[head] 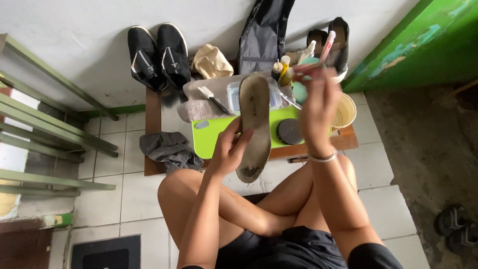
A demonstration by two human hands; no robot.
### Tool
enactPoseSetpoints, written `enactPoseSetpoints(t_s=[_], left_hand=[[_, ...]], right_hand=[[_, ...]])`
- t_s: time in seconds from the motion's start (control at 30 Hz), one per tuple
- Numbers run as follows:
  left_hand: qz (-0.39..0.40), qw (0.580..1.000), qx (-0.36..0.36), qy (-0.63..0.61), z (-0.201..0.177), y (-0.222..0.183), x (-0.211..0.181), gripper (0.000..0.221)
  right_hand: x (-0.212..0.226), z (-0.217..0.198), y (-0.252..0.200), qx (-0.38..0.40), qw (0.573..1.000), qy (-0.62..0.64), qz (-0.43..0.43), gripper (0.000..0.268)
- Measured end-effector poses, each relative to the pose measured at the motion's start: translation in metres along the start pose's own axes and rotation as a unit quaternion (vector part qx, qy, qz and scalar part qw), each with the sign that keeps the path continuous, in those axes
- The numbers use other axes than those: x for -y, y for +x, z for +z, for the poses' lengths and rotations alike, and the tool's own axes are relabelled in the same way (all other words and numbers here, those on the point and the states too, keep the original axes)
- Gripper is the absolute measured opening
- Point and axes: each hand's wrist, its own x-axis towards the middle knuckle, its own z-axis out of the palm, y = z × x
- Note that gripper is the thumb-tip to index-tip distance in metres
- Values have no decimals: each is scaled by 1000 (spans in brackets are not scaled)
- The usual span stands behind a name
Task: Trimming the edges of a shoe insole using a pair of small scissors to achieve the desired shape.
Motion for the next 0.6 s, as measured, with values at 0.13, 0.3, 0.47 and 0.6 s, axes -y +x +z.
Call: enactPoseSetpoints(t_s=[0.13, 0.3, 0.47, 0.6], left_hand=[[1, 1000, -4, 27, -7, -4, -6, 43], [-13, 1000, -14, 22, -9, -8, 7, 42], [-15, 996, -90, -4, -7, 3, -1, 41], [-85, 977, -192, -17, 17, 33, -69, 75]], right_hand=[[25, -3, 4, -1, 963, 248, 106, 29], [11, 23, 14, 116, 992, 25, 36, 25], [15, -3, 25, 32, 996, 65, 51, 31], [-6, -2, -27, 88, 992, -27, 92, 32]])
